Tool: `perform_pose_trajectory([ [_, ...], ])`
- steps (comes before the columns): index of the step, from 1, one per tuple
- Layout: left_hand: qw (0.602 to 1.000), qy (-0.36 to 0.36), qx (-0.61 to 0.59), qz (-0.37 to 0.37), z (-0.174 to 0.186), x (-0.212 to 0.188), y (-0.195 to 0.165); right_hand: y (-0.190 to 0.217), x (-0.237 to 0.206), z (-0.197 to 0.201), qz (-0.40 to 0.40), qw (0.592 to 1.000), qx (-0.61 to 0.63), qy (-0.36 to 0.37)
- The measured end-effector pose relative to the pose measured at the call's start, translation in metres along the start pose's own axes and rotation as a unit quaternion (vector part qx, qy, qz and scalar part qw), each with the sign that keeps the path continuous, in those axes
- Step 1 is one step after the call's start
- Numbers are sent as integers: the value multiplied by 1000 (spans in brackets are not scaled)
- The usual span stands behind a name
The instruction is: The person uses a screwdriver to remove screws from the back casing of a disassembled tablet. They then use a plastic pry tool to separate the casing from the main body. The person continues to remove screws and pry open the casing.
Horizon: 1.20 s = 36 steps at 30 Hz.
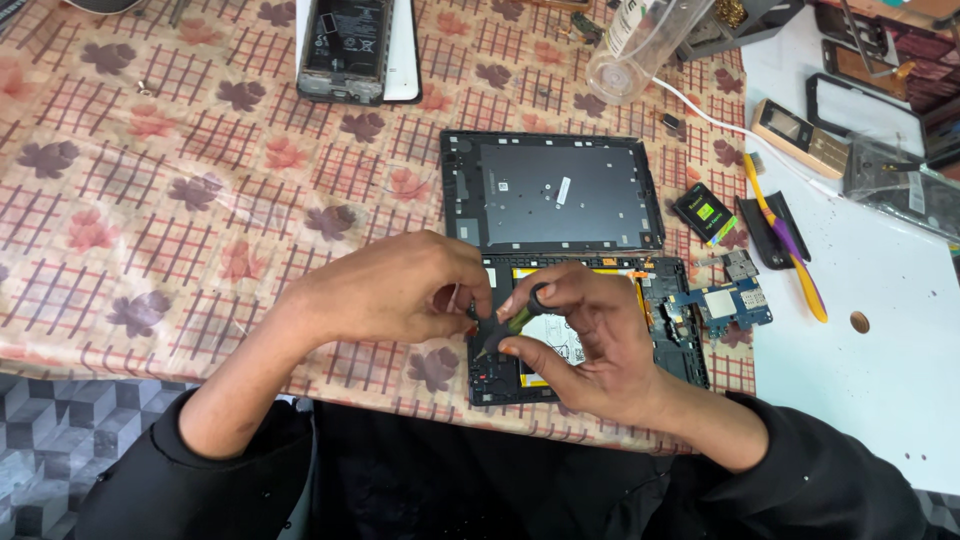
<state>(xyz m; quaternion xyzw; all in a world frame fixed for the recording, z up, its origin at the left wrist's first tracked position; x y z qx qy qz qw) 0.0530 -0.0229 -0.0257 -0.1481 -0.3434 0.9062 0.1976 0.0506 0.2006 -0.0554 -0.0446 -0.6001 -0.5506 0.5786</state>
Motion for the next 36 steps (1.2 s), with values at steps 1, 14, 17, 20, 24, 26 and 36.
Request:
perform_pose_trajectory([
  [1, 1000, 13, 0, 4, 0, -1, 1, 1, 2, -1, 5, 1000, -22, 4],
  [14, 1000, 23, 17, -12, -14, 7, 4, 6, 20, 1, -41, 990, 88, 98],
  [17, 999, 7, -2, -43, -15, 6, 5, 8, 20, -6, 8, 992, 71, 103],
  [20, 1000, 29, 1, -3, -16, 9, 9, 11, 19, -9, 11, 996, 47, 70],
  [24, 997, 55, -47, -7, -17, 13, 14, 19, 21, -1, 33, 990, -39, 133],
  [26, 996, 64, -60, -6, -20, 15, 17, 22, 21, 1, 32, 988, -63, 138],
  [36, 995, 54, -76, -45, -23, 12, 21, 7, 20, 1, -8, 993, 56, 103],
])
Point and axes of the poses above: each hand's wrist, its own x-axis towards the middle knuckle, its own z-axis out of the back of the hand, y = z × x, the point moved 2 cm from there along x, towards the middle knuckle, and after that the axes turned 13 degrees about z, right-handed, at the moved point
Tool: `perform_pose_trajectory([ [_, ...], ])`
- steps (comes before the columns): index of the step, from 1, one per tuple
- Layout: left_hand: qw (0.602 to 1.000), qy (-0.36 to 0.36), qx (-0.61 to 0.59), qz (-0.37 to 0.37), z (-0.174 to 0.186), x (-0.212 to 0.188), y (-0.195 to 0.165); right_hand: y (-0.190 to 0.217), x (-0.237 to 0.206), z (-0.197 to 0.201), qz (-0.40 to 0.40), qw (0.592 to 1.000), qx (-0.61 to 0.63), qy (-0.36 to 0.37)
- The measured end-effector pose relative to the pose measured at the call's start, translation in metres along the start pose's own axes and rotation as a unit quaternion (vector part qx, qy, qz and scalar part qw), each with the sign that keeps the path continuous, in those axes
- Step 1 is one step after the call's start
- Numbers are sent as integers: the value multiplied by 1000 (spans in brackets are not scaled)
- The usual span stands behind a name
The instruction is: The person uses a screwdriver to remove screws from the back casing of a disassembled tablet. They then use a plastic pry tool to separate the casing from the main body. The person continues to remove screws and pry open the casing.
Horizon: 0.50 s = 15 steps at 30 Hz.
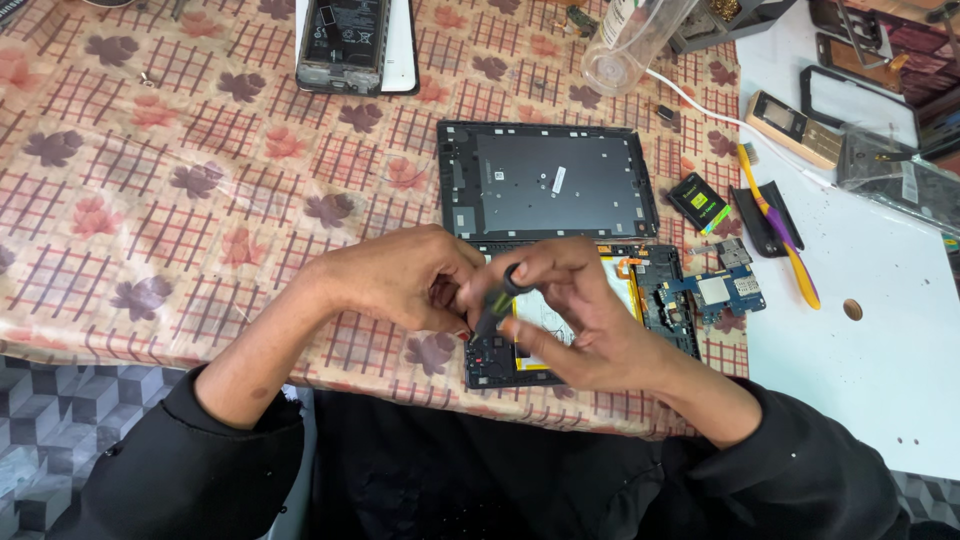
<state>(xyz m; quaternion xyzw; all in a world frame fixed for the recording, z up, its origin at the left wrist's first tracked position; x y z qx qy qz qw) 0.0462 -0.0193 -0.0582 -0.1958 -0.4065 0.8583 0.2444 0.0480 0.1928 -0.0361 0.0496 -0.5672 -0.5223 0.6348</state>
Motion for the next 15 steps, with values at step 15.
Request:
perform_pose_trajectory([
  [15, 1000, 6, 16, -23, -2, 0, 1, 8, -3, -6, 18, 1000, 2, -13],
])
Point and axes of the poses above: each hand's wrist, its own x-axis towards the middle knuckle, its own z-axis out of the back of the hand, y = z × x, the point moved 2 cm from there along x, towards the middle knuckle, and after that the axes turned 13 degrees about z, right-handed, at the moved point
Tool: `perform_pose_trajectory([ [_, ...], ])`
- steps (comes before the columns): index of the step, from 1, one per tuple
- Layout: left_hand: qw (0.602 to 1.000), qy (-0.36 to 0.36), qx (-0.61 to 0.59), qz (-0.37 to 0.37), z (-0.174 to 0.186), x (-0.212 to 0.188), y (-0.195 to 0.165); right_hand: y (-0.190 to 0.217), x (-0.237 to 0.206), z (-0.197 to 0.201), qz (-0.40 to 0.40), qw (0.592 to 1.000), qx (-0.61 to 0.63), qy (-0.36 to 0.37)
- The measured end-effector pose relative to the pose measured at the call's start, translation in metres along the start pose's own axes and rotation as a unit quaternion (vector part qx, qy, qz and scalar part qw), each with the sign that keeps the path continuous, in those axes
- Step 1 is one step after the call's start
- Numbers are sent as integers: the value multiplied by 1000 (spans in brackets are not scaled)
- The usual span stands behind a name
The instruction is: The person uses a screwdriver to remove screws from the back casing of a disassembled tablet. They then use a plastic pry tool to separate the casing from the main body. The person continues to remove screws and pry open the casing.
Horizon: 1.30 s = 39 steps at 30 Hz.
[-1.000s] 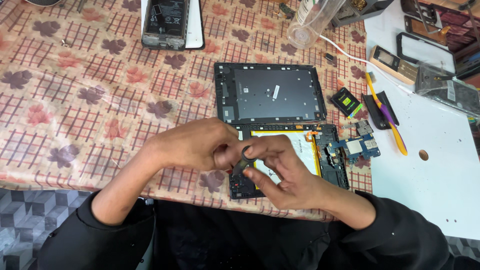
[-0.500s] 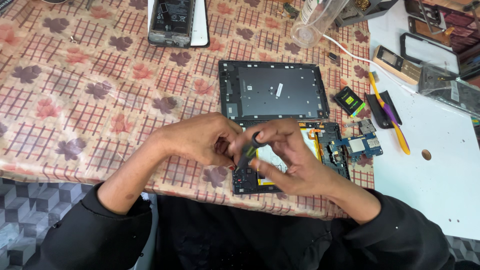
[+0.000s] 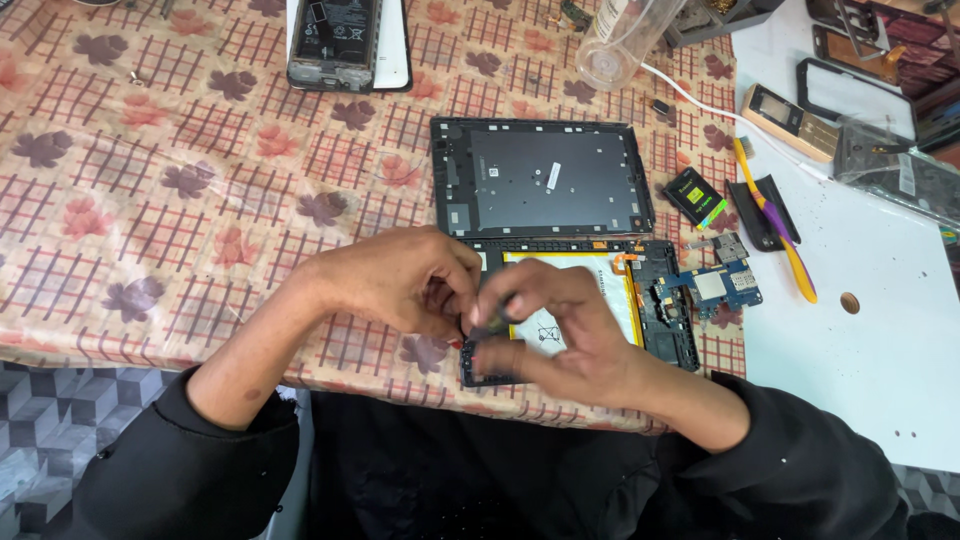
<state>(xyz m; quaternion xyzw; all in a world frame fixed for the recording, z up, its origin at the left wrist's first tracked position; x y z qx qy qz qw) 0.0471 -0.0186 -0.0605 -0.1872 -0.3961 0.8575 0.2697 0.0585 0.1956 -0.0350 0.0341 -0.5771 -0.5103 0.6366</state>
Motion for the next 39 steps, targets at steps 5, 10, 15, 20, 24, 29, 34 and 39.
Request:
perform_pose_trajectory([
  [5, 999, -7, 35, 19, -3, 2, -1, -2, -5, 2, 14, 1000, 7, 2],
  [10, 999, -17, 38, -22, 2, -4, -12, -5, -10, 3, -17, 1000, -1, 0],
  [15, 996, 6, 93, 16, 3, -8, -28, 4, -9, 21, -7, 995, 4, -102],
  [20, 975, -38, 216, 37, -12, -20, -47, 14, -3, 46, -5, 987, -10, -163],
  [24, 924, -82, 373, 20, -28, -24, -58, 16, -1, 46, -14, 986, -20, -163],
  [29, 805, -153, 573, 32, -57, -37, -67, 19, 0, 41, -11, 990, -29, -141],
  [34, 730, -234, 641, 28, -68, -45, -63, 20, 1, 40, -16, 990, -25, -141],
  [39, 730, -226, 644, 45, -75, -40, -59, 19, 1, 40, -18, 990, -32, -138],
])
Point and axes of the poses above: each hand's wrist, its own x-axis towards the middle knuckle, its own z-axis out of the back of the hand, y = z × x, the point moved 2 cm from there along x, towards the middle knuckle, and after that the axes turned 13 degrees about z, right-handed, at the moved point
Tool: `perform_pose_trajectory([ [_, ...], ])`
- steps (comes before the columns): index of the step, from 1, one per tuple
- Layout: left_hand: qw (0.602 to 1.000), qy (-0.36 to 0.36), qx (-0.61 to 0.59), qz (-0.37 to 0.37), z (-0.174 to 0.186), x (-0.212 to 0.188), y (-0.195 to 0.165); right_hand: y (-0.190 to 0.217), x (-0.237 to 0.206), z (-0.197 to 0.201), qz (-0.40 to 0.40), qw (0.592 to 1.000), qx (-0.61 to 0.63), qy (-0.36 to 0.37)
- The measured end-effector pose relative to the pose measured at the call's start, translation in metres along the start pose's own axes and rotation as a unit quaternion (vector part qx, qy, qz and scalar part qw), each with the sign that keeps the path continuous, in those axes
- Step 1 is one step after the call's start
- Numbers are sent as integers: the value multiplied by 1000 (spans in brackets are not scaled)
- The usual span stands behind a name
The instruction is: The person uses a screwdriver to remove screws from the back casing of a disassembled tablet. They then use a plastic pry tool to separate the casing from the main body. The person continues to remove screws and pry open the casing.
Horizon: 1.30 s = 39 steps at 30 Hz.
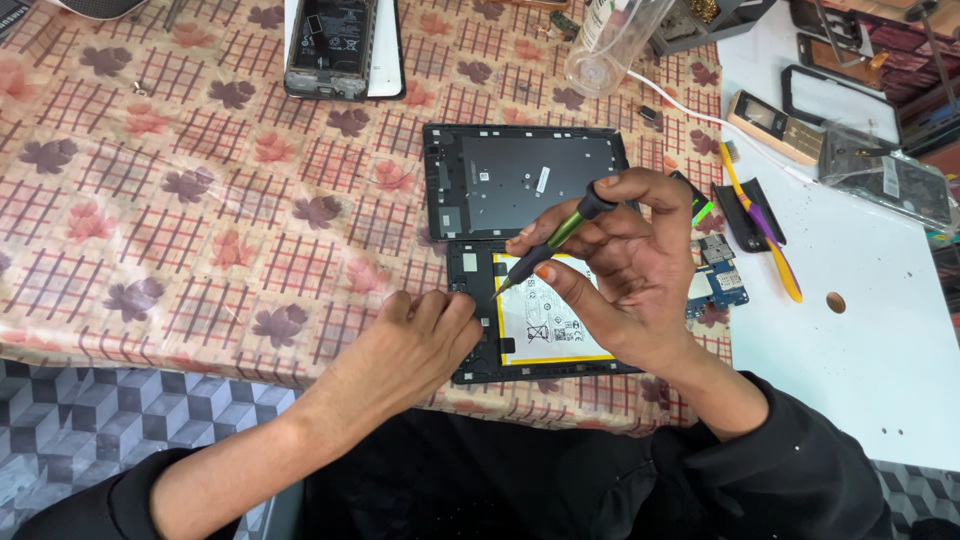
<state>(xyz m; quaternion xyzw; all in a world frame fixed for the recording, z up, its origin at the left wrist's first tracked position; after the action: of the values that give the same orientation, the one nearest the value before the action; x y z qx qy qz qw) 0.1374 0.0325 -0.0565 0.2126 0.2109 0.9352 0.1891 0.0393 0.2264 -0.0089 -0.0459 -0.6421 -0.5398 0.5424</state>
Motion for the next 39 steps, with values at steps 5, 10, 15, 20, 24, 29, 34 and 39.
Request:
perform_pose_trajectory([
  [5, 998, 43, -36, 30, -4, 2, -4, 1, -2, -2, -12, 1000, 9, 0],
  [10, 936, 43, -337, 89, -3, 6, 9, -1, -4, -3, -8, 1000, -2, 15],
  [15, 856, 108, -496, 100, -12, 14, 39, -15, -10, -17, -3, 999, 4, 50],
  [20, 814, 160, -551, 91, -23, 29, 46, -23, -20, -24, -3, 998, 8, 59],
  [24, 786, 206, -575, 97, -33, 33, 49, -28, -24, -26, -6, 997, 15, 71],
  [29, 752, 175, -631, 78, -39, 34, 51, -31, -25, -25, 1, 997, 13, 71],
  [34, 751, 177, -631, 80, -43, 32, 51, -32, -27, -27, 10, 997, 2, 71],
  [39, 746, 188, -634, 77, -43, 34, 53, -35, -26, -29, 53, 993, -53, 96],
])
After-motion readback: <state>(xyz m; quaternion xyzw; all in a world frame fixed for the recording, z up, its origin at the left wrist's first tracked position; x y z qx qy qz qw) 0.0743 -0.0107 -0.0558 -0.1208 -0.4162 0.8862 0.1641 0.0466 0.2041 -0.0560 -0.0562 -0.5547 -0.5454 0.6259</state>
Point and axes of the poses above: each hand's wrist, its own x-axis towards the middle knuckle, its own z-axis out of the back of the hand, y = z × x, the point moved 2 cm from there along x, towards the middle knuckle, and after that the axes turned 13 degrees about z, right-handed, at the moved point
